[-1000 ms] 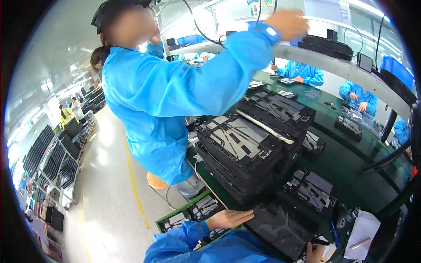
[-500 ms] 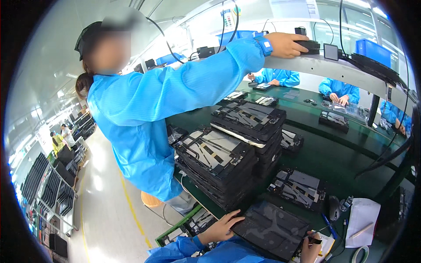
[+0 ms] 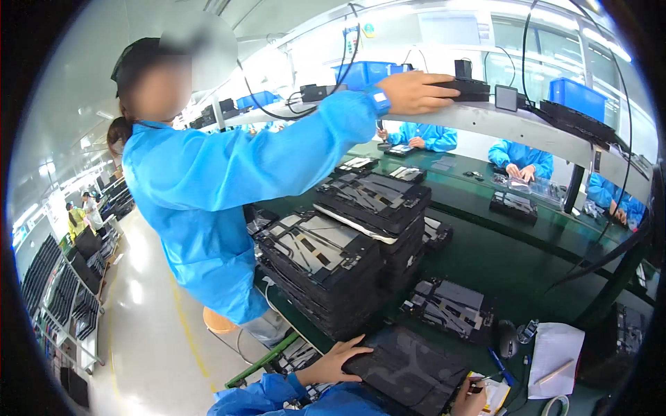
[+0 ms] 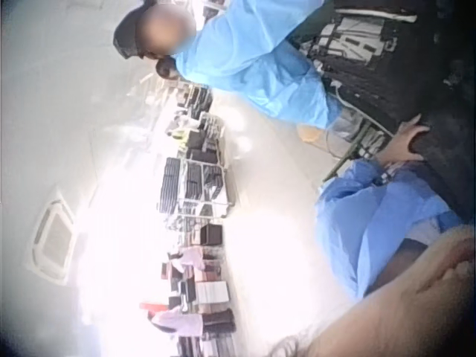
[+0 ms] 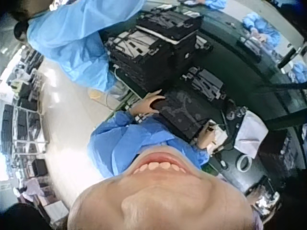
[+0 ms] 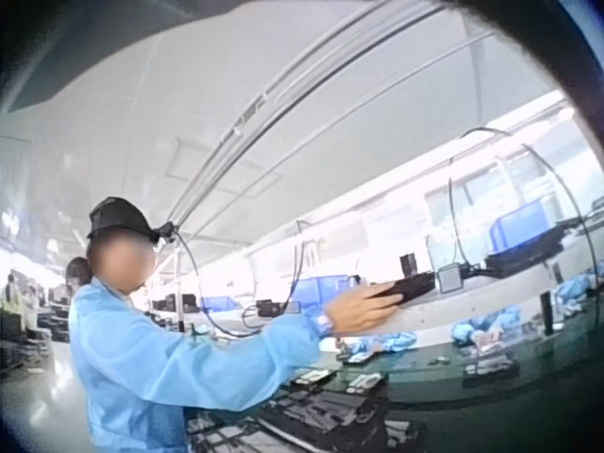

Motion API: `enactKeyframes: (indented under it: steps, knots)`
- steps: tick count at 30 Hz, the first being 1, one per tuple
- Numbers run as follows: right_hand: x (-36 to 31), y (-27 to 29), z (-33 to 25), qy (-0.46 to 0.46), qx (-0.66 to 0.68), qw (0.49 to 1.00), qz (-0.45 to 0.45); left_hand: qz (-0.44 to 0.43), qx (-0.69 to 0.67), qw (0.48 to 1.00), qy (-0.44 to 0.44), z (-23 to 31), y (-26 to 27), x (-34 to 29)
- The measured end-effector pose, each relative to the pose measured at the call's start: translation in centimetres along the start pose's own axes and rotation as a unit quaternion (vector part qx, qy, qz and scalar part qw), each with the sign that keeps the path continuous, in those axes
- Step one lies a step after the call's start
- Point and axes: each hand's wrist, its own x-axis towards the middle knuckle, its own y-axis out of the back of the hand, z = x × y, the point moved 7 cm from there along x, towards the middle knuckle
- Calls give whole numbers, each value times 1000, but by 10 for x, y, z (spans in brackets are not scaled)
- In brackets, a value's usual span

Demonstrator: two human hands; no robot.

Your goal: Testing tablet screens and internal components on an assembly line.

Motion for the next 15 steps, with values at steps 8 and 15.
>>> enactKeyframes:
  steps: [8,15]
  knots:
    - [4,7,1,3,61,997,-43,-17,31,999,34,-3,-2,5]
    - [1,7,6,-85,108,989,-44,-52,78,993,70,61,18,16]
